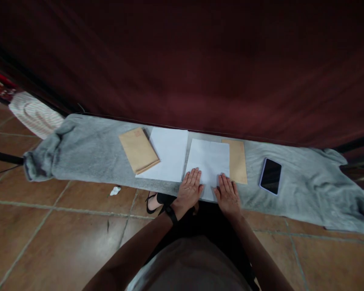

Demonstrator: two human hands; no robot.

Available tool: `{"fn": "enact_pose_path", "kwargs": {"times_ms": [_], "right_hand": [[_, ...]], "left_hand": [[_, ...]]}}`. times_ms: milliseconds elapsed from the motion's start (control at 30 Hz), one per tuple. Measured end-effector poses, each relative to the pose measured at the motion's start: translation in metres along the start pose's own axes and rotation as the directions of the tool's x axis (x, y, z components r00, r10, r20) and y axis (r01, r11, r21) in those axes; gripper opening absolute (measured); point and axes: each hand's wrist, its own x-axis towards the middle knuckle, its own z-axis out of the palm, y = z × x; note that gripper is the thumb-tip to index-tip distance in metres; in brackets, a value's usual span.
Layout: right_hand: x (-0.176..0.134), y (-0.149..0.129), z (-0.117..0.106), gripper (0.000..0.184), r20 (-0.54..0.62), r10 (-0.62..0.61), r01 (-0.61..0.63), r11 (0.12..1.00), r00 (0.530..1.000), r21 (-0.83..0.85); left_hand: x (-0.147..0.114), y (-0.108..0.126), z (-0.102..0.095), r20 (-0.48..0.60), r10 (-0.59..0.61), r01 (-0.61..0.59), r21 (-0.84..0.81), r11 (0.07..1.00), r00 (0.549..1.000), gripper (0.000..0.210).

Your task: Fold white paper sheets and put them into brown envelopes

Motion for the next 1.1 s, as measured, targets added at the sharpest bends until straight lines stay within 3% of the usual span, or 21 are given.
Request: {"fn": "enact_pose_path", "kwargs": {"times_ms": [400,500,700,1100], "right_hand": [[-0.034,0.032,-0.008,0.058,-0.013,0.045,-0.045,0.999,0.999,-0.008],[-0.037,0.024,-0.013,0.058,-0.003,0.026,-0.026,1.000,1.000,0.007],[-0.031,-0.001,-0.018,0.058,0.120,-0.175,0.165,0.983,0.977,0.085],[-0.018,0.011,-0.024,0.054,0.129,-0.209,0.197,0.975,0.969,0.101]], "left_hand": [[-0.033,-0.012,-0.030,0.135,0.150,-0.158,0.049,0.986,0.979,0.071],[-0.035,-0.007,-0.029,0.118,0.144,-0.151,0.055,0.987,0.983,0.062],[-0.032,0.006,-0.018,0.101,0.176,-0.185,0.089,0.979,0.979,0.046],[-0.033,0.019,-0.016,0.094,0.167,-0.181,0.164,0.970,0.981,0.048]]}}
